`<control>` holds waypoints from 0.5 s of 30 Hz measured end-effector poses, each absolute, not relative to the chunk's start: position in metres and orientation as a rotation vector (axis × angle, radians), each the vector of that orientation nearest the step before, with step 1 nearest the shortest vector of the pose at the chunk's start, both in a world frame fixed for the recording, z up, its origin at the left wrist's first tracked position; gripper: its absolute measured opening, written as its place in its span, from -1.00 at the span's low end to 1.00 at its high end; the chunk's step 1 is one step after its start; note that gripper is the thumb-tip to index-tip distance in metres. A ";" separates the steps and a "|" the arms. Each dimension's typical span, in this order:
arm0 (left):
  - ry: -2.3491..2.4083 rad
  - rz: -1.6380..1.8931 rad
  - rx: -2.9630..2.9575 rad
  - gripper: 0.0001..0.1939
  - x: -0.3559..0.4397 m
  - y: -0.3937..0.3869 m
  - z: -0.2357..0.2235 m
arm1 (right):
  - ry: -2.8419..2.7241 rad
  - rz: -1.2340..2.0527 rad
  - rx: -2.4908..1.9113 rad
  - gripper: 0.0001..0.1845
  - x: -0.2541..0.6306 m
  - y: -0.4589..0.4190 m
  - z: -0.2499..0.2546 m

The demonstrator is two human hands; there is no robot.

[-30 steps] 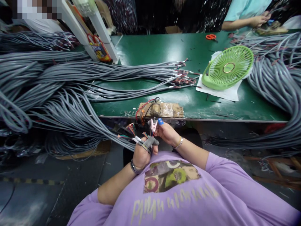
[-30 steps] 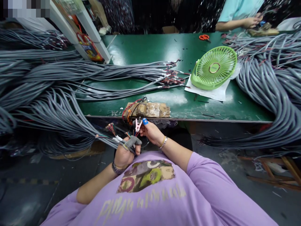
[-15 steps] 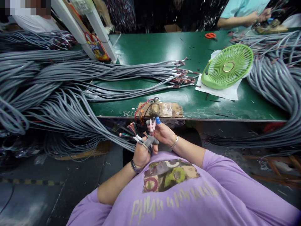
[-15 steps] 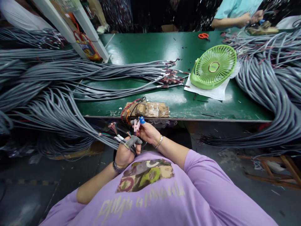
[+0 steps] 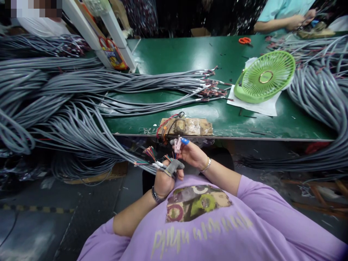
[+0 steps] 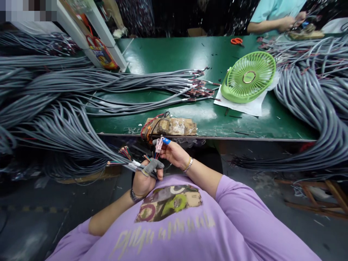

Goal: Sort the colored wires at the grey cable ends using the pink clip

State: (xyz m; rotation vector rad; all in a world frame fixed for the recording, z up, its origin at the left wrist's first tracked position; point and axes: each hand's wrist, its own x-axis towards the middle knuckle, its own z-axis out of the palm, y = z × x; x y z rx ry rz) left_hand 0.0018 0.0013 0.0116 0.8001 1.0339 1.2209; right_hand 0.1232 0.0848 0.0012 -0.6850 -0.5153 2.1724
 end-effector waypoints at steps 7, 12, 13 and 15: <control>1.084 1.275 0.754 -0.72 0.006 0.005 0.009 | -0.425 2.171 -0.771 -0.59 0.120 0.085 0.004; 1.110 1.262 0.763 -0.72 0.006 0.005 0.005 | -0.395 2.170 -0.728 -0.62 0.117 0.088 0.002; 1.117 1.256 0.762 -0.71 0.007 0.005 0.004 | -0.396 2.173 -0.721 -0.62 0.116 0.088 0.001; 1.129 1.247 0.751 -0.71 0.007 0.005 0.005 | -0.397 2.175 -0.722 -0.63 0.116 0.088 0.002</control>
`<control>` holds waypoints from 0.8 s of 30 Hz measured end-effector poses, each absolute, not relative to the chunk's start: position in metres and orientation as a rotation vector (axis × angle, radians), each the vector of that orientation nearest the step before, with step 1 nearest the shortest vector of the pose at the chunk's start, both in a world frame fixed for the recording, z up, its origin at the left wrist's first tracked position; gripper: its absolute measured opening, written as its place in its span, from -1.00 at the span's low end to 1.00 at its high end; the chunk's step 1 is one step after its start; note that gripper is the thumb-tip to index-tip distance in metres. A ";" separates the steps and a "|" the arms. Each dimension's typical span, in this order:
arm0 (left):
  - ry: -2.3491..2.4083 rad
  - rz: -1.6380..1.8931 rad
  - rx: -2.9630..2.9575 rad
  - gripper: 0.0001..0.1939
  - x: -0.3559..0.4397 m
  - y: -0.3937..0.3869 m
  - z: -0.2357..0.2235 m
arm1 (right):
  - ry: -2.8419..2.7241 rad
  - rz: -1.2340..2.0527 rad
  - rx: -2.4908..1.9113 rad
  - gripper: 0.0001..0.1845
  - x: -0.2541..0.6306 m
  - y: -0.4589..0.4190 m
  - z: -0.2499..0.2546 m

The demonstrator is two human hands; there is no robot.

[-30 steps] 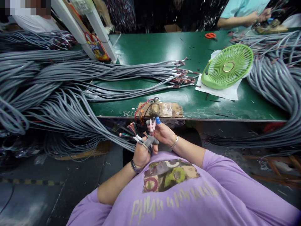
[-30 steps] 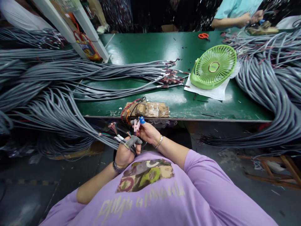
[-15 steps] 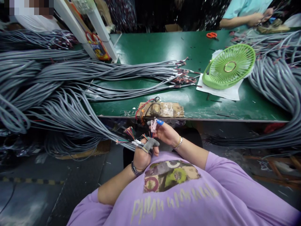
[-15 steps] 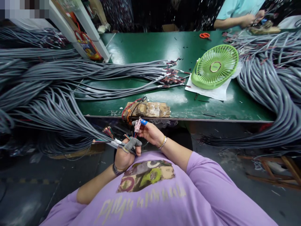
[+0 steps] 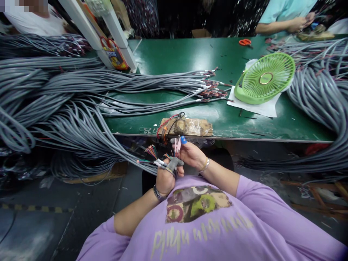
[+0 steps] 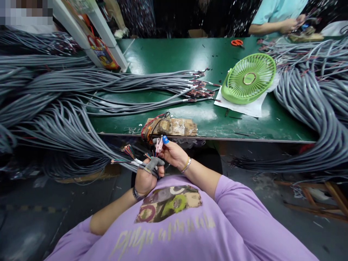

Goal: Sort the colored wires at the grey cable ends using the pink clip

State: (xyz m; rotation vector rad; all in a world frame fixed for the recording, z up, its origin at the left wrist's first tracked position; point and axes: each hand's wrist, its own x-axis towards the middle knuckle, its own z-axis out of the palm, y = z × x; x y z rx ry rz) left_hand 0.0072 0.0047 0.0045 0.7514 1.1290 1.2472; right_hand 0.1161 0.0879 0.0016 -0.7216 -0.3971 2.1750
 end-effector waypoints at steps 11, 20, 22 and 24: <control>1.121 1.280 0.787 -0.70 0.006 0.002 0.003 | -0.333 2.216 -0.749 -0.54 0.117 0.083 0.003; 1.172 1.301 0.844 -0.69 0.002 -0.004 -0.001 | -0.453 2.219 -0.748 -0.62 0.122 0.081 0.008; 1.185 1.315 0.848 -0.71 0.003 -0.002 0.000 | -0.500 2.167 -0.743 -0.71 0.122 0.081 0.007; 1.201 1.332 0.844 -0.72 0.004 0.000 0.000 | -0.544 2.116 -0.746 -0.71 0.122 0.080 0.005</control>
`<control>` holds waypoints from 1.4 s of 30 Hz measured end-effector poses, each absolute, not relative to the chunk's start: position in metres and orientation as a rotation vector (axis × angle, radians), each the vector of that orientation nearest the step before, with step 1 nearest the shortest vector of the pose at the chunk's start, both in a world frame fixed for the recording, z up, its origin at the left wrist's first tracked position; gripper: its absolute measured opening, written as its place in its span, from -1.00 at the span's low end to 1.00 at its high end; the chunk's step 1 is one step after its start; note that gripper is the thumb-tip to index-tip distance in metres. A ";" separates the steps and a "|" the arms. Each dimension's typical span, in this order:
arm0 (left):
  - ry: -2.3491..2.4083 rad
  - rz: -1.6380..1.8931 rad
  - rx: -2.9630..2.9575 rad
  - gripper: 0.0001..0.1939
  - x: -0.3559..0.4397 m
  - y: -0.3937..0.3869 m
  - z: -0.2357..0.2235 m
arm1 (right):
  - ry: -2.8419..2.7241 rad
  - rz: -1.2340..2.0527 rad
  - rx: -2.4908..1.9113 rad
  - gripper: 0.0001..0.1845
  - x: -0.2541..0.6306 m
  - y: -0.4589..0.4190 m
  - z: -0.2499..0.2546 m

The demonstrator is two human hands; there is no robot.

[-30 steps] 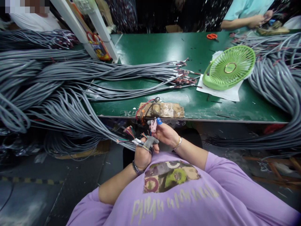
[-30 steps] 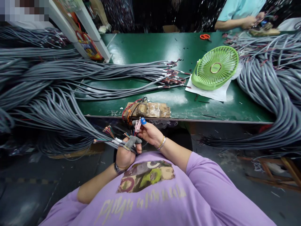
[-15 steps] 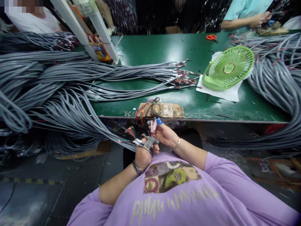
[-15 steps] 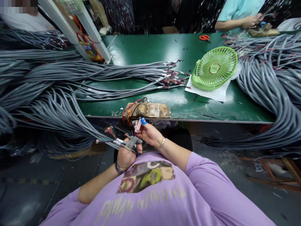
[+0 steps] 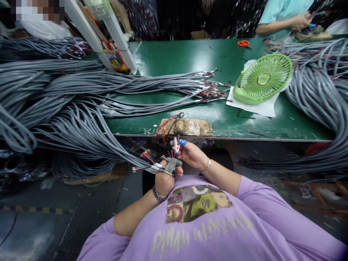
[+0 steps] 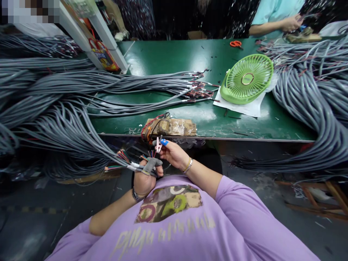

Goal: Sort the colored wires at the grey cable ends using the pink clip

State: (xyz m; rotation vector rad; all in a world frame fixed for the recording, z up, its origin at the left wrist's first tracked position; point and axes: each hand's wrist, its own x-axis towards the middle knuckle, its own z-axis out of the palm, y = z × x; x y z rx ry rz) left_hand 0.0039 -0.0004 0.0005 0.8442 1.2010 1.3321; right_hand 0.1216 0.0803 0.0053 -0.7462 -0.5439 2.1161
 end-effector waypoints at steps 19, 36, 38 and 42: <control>1.213 1.281 0.868 -0.71 0.004 0.004 -0.005 | -0.347 2.135 -0.746 -0.63 0.112 0.088 -0.003; 1.072 1.269 0.795 -0.66 -0.008 0.002 -0.013 | -0.484 2.106 -0.785 -0.55 0.151 0.084 -0.023; 1.054 1.303 0.751 -0.65 -0.006 0.006 -0.013 | -0.586 2.023 -0.856 -0.59 0.158 0.083 -0.024; 1.033 1.389 0.706 -0.64 -0.006 0.008 -0.010 | -0.946 1.784 -1.024 -0.60 0.170 0.079 -0.020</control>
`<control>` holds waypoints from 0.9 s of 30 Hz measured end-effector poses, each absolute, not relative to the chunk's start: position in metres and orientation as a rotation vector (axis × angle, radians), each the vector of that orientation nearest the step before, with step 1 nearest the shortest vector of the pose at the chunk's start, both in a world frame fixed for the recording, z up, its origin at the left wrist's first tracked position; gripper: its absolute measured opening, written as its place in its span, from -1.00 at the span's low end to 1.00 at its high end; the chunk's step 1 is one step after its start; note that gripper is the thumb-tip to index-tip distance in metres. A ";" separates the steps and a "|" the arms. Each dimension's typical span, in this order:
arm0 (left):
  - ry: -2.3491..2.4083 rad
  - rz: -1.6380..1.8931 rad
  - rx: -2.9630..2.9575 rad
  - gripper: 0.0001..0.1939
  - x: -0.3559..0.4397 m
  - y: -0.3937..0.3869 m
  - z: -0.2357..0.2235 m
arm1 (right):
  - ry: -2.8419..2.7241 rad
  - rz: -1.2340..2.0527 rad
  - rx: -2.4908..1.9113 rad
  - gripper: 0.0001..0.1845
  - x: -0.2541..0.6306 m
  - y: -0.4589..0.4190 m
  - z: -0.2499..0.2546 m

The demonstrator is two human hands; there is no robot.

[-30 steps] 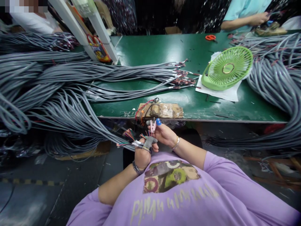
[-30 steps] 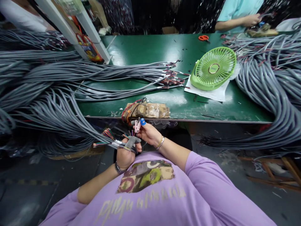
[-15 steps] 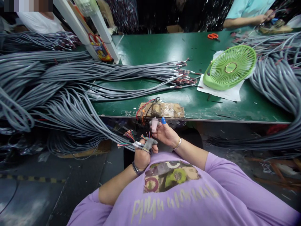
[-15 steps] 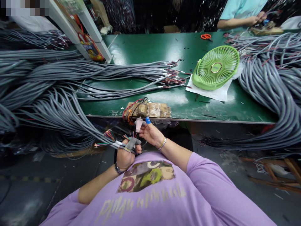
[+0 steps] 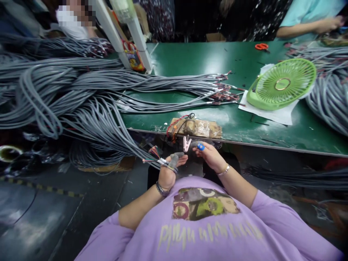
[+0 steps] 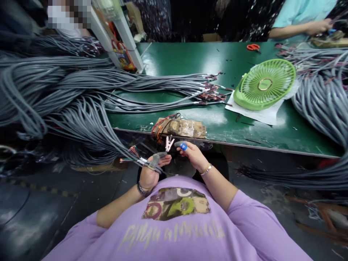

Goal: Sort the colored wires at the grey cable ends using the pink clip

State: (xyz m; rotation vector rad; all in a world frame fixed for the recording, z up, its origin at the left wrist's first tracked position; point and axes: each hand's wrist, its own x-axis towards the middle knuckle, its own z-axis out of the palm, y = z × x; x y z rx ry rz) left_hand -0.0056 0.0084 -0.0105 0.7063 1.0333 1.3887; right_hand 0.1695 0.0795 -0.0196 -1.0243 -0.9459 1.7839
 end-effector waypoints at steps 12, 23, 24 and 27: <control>1.267 0.917 1.086 -0.66 -0.011 0.001 -0.007 | -1.553 1.568 -0.888 -0.68 0.144 0.041 0.014; 1.159 0.773 1.205 -0.66 -0.014 0.005 -0.006 | -1.293 1.753 -0.878 -0.73 0.143 0.047 0.008; 1.125 0.794 1.211 -0.63 -0.014 0.005 -0.006 | -1.277 1.782 -0.875 -0.74 0.145 0.048 0.009; 1.091 0.956 1.133 -0.53 -0.016 0.008 -0.010 | -1.252 1.840 -0.864 -0.78 0.151 0.052 0.011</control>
